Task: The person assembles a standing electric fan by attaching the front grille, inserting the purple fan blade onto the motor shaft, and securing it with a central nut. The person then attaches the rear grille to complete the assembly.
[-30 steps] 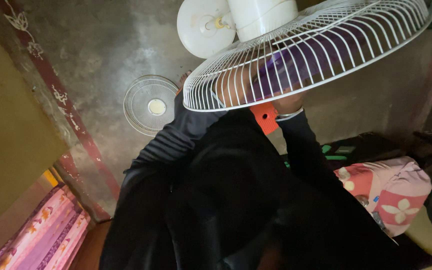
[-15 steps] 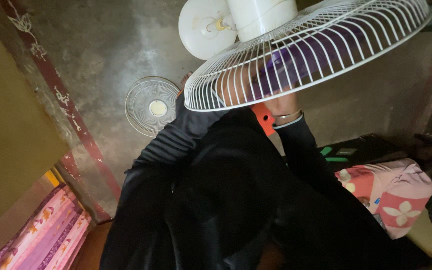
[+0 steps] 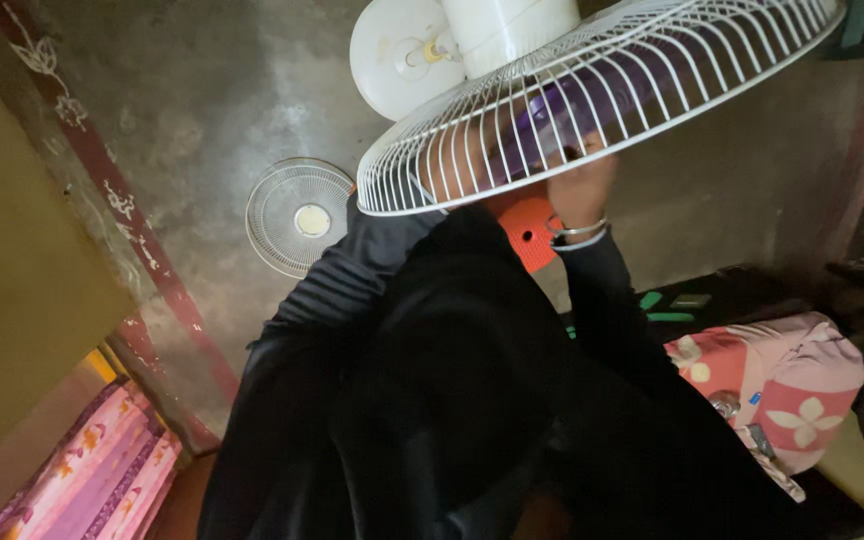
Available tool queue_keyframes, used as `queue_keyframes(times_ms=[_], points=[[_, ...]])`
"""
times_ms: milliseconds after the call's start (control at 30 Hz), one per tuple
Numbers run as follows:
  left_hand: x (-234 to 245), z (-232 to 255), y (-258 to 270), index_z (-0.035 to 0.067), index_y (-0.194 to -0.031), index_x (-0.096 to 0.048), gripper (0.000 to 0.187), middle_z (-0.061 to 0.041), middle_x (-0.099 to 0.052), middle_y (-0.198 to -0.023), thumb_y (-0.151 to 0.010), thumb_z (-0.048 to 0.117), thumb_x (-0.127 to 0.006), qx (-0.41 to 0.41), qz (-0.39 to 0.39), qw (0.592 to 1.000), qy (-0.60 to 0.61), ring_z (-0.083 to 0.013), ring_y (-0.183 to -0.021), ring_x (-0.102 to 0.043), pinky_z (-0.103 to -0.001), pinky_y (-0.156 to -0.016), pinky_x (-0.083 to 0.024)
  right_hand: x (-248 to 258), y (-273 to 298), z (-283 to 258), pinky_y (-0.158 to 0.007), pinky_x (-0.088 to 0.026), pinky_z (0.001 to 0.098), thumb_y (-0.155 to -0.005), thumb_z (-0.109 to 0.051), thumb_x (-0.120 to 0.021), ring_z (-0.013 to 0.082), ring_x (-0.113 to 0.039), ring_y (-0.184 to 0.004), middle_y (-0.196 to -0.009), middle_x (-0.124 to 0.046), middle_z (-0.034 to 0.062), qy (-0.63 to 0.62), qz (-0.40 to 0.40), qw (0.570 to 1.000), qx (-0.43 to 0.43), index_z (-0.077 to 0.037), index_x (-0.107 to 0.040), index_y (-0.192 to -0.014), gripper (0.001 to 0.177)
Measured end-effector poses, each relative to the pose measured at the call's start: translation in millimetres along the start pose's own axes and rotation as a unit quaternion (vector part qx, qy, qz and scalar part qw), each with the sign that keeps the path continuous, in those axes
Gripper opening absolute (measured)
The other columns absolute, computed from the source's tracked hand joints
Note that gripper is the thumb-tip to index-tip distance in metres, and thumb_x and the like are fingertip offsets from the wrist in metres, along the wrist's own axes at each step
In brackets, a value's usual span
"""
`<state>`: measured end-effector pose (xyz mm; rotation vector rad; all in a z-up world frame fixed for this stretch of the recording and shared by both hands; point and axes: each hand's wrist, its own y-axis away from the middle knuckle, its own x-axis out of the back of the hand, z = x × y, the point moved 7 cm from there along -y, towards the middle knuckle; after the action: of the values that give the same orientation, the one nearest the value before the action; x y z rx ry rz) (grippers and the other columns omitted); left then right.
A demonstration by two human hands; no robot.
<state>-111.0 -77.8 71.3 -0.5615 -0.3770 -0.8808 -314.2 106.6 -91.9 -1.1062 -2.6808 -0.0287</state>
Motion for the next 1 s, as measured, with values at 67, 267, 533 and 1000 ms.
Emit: queue_keyframes(times_ms=[67,267,533,1000], points=[[5,-2,1,0.004,-0.146,-0.051,0.063,-0.027,-0.061,-0.135,-0.091,0.023,-0.073,0.001,-0.008,1.000,-0.003,-0.0453,-0.121,-0.060,-0.052,-0.104,-0.049,-2,-3,24,-0.070,-0.051,0.0339,-0.105,0.005,-0.067,0.0148,-0.062,-0.076,-0.090,-0.065,0.0056,-0.287,0.005,0.951,-0.114,-0.005,-0.059,-0.107,0.012],[-4,-9,-3,0.004,-0.147,-0.050,0.065,-0.027,-0.061,-0.137,-0.090,0.024,-0.074,-0.007,-0.003,1.000,-0.004,-0.0459,-0.123,-0.059,-0.052,-0.105,-0.049,-30,-18,-17,-0.074,-0.058,0.0354,-0.101,0.000,-0.056,0.0206,-0.073,-0.085,-0.101,-0.071,0.0104,-0.442,-0.014,0.846,-0.297,0.000,-0.065,-0.115,0.017],[-12,-9,-12,0.006,-0.150,-0.048,0.061,-0.025,-0.059,-0.143,-0.098,0.025,-0.072,-0.004,0.004,1.000,0.018,-0.0427,-0.133,-0.057,-0.049,-0.113,-0.049,-39,-24,-131,-0.059,-0.049,0.0402,-0.095,-0.011,-0.074,0.0257,-0.059,-0.062,-0.070,-0.059,0.0104,0.256,0.034,0.942,0.216,-0.007,-0.063,-0.092,0.012],[27,5,2,0.005,-0.150,-0.048,0.055,-0.024,-0.061,-0.139,-0.099,0.018,-0.065,-0.008,-0.042,0.999,-0.007,-0.0415,-0.128,-0.061,-0.048,-0.108,-0.050,-50,-19,-68,-0.080,-0.063,0.0454,-0.102,-0.007,-0.062,0.0279,-0.075,-0.088,-0.100,-0.077,0.0115,-0.412,-0.142,0.880,-0.189,-0.003,-0.074,-0.102,0.013]])
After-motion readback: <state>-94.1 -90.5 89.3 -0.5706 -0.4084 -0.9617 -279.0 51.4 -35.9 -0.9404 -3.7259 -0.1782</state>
